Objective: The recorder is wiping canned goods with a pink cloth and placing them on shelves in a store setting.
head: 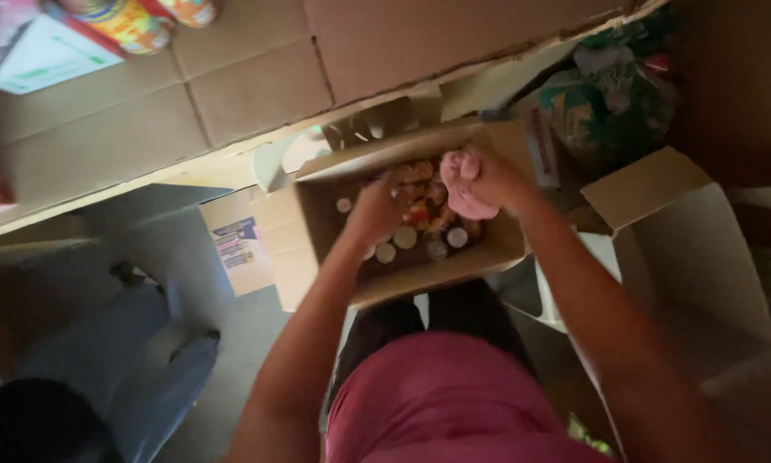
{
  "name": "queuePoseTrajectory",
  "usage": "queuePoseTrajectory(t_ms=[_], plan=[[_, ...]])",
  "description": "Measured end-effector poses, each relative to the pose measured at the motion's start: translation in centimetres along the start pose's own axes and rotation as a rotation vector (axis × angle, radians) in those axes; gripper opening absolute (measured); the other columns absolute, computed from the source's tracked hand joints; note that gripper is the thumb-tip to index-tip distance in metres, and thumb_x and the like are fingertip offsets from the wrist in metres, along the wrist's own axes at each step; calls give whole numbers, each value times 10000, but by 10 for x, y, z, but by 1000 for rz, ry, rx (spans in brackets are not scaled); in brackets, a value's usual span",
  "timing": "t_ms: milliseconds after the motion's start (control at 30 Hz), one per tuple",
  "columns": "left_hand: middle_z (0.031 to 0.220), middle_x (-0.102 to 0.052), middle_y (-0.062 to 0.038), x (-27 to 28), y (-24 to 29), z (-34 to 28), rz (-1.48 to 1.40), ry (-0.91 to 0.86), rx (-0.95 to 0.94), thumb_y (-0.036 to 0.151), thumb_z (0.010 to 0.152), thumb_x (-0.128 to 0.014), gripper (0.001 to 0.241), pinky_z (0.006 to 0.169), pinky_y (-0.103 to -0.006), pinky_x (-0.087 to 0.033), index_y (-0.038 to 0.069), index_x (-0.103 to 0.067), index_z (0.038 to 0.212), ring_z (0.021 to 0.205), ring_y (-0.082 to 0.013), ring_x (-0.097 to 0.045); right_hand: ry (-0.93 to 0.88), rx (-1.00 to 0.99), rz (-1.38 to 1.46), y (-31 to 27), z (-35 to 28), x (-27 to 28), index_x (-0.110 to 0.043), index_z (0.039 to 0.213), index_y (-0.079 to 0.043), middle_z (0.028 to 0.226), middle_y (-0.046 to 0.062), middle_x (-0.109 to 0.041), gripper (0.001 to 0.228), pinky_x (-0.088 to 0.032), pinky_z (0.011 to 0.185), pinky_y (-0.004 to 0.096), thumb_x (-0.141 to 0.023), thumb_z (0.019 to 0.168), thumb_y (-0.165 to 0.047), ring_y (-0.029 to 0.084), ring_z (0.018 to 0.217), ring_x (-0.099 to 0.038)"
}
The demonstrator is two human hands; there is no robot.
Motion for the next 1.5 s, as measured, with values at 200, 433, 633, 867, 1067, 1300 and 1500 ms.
queuePoseTrajectory(t_ms=[200, 433, 633, 867, 1067, 1300, 1500], plan=[[1026, -743, -193, -151, -171, 21, 122, -68, 488, 208, 854, -788, 343, 805, -453, -567, 31, -749, 1145, 967, -353, -696, 138, -187, 99, 10, 25, 14, -604, 945, -22, 884, 132, -652, 82, -511, 767, 378, -610, 924, -101, 238, 752, -556], [1058, -738, -180, -238, -248, 48, 302, -10, 109, 257, 818, -791, 369, 867, -454, -552, 66, -730, 1128, 1013, -362, -686, 326, -469, 246, 110, 32, -33, -641, 1004, -64, 904, 77, -665, 113, -509, 743, 355, -568, 929, -105, 201, 788, -580], [1096, -733, -165, -243, -217, 46, 547, 71, -418, 315, 775, -795, 401, 942, -456, -534, 107, -707, 1106, 1069, -373, -674, 529, -670, 355, 161, 10, -66, -673, 1055, -100, 921, 30, -677, 188, -508, 722, 335, -531, 932, -109, 170, 819, -601], [1206, -648, -107, -178, -144, 17, -816, 54, 825, 185, 799, -701, 479, 858, -499, -561, 178, -594, 1266, 1098, -319, -631, 385, -376, 296, 154, -19, -75, -626, 1012, -45, 906, 78, -632, 132, -510, 714, 334, -565, 904, -3, 172, 830, -600], [1328, -560, -176, -131, -89, -28, -389, -12, 275, 229, 811, -840, 665, 860, -436, -533, 213, -532, 1401, 1120, -323, -593, 484, 104, 38, -30, -56, -63, -621, 1050, -9, 1041, 174, -596, 175, -531, 768, 365, -625, 875, -21, 254, 938, -591], [1320, -641, -41, -101, 101, -57, -1374, 102, 203, 229, 927, -756, 661, 941, -323, -549, 146, -450, 1506, 1158, -181, -633, 797, 654, -626, -273, -129, -59, -621, 1145, 22, 1254, 334, -550, 420, -559, 825, 447, -740, 746, -31, 419, 1096, -587], [1144, -676, -68, -45, 198, -92, -882, -3, 209, 181, 908, -747, 523, 840, -308, -561, 110, -527, 1377, 1019, -147, -651, 36, 477, 1191, -250, -121, -22, -637, 1011, -25, 984, 61, -594, 422, -600, 665, 405, -733, 979, -434, 261, 988, -689]])
Point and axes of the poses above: each hand's wrist, its own z-axis towards the middle knuckle, its own x-axis out of the back of the hand, y = z × x, the point moved 3 cm from there along z, towards the middle knuckle
